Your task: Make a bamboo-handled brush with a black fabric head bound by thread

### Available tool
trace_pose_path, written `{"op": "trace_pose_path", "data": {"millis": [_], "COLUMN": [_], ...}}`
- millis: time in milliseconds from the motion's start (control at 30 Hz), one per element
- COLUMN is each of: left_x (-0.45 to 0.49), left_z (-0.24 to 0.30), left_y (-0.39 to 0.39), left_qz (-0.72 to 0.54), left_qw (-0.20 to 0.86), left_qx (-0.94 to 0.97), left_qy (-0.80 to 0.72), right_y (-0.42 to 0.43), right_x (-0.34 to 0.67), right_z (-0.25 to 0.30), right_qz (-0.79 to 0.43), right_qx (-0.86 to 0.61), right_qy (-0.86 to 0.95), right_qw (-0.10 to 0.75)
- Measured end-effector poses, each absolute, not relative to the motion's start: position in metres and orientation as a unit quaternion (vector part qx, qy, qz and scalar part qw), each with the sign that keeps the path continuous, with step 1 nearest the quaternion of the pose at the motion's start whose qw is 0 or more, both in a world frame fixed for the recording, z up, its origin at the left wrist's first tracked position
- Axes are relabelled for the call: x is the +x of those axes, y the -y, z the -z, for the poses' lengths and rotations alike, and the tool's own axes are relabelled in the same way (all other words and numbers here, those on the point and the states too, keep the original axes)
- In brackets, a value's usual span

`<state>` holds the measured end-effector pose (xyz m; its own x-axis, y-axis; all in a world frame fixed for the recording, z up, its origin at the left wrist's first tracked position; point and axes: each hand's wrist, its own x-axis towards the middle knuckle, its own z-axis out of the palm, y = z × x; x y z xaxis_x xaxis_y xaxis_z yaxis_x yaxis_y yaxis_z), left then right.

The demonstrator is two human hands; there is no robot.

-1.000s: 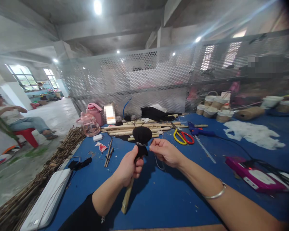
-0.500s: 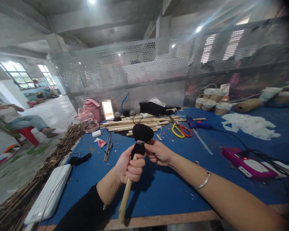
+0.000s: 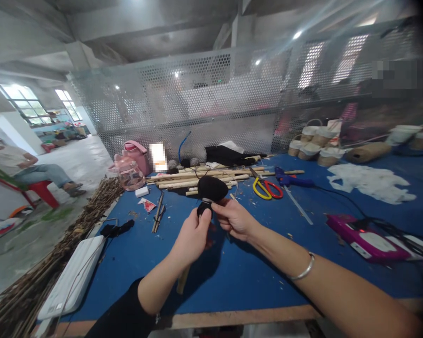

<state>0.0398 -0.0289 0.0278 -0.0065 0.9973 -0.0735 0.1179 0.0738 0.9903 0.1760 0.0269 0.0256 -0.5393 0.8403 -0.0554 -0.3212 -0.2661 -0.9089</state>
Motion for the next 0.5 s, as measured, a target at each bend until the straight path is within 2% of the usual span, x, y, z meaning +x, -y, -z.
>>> {"op": "trace_pose_path", "data": {"millis": [133,300,500], "left_x": [0.040,0.037,0.040], "left_z": [-0.020,-0.025,-0.032], "left_y": [0.028,0.026,0.029], "left_qz": [-0.455,-0.451,-0.440], "left_qw": [0.428,0.475,0.531], "left_qx": [0.549,0.519,0.477], "left_qy": [-0.555,-0.549,-0.545], "right_y": [-0.029,-0.032,-0.032], "right_x": [0.176,0.183,0.190], "right_z": [-0.024,-0.029,-0.036], "right_qz": [-0.705,-0.666,-0.693], "right_qx": [-0.290,-0.307,-0.320], "right_qy": [0.504,0.539,0.488], "right_qw": [0.406,0.415,0.423]}}
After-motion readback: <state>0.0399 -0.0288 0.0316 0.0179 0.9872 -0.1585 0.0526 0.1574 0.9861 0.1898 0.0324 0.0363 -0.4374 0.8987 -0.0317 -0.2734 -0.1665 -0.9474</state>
